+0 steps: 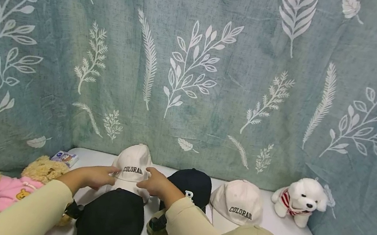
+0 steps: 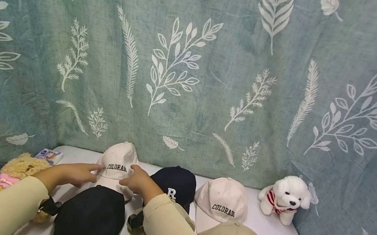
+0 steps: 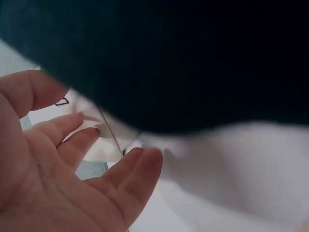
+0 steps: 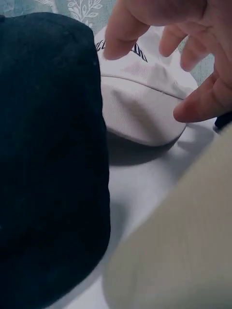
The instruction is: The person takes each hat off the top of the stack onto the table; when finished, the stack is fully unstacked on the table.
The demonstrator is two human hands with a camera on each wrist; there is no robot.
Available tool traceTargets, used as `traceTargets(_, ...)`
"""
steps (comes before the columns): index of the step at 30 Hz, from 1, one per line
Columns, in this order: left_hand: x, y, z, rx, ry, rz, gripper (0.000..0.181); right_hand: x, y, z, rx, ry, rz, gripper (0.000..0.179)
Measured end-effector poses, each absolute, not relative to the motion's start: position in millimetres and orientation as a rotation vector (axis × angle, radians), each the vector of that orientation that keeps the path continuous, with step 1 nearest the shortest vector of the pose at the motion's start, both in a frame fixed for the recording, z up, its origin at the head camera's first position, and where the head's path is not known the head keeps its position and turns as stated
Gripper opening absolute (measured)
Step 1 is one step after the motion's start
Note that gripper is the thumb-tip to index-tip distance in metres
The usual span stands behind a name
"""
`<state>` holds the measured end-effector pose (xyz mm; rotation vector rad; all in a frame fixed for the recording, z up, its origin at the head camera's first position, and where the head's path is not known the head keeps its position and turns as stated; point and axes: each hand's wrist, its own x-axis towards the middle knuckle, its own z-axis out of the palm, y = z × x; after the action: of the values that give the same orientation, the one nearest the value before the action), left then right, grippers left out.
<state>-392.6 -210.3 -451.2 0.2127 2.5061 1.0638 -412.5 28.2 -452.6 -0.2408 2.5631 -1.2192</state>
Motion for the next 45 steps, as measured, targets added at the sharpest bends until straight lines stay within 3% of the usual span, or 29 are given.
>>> traceTargets(12,-388,-208,-451,0.204,2.439,1.032,0.073,-408,23,-454,-0.185,2.532,-1.136,0.052)
traceTargets(28,-383,-224,-440,0.191,2.423,1.020,0.046,-395,23,-440,-0.109,2.516,-1.059,0.027)
traceTargets(39,-377,-223,-441,0.228,2.460,1.042,0.038,-389,36,-438,-0.163,2.498,-1.149,0.010)
traceTargets(45,-369,-233,-427,0.345,2.644,0.948,0.046,-384,57,-417,-0.314,2.608,-1.180,0.011)
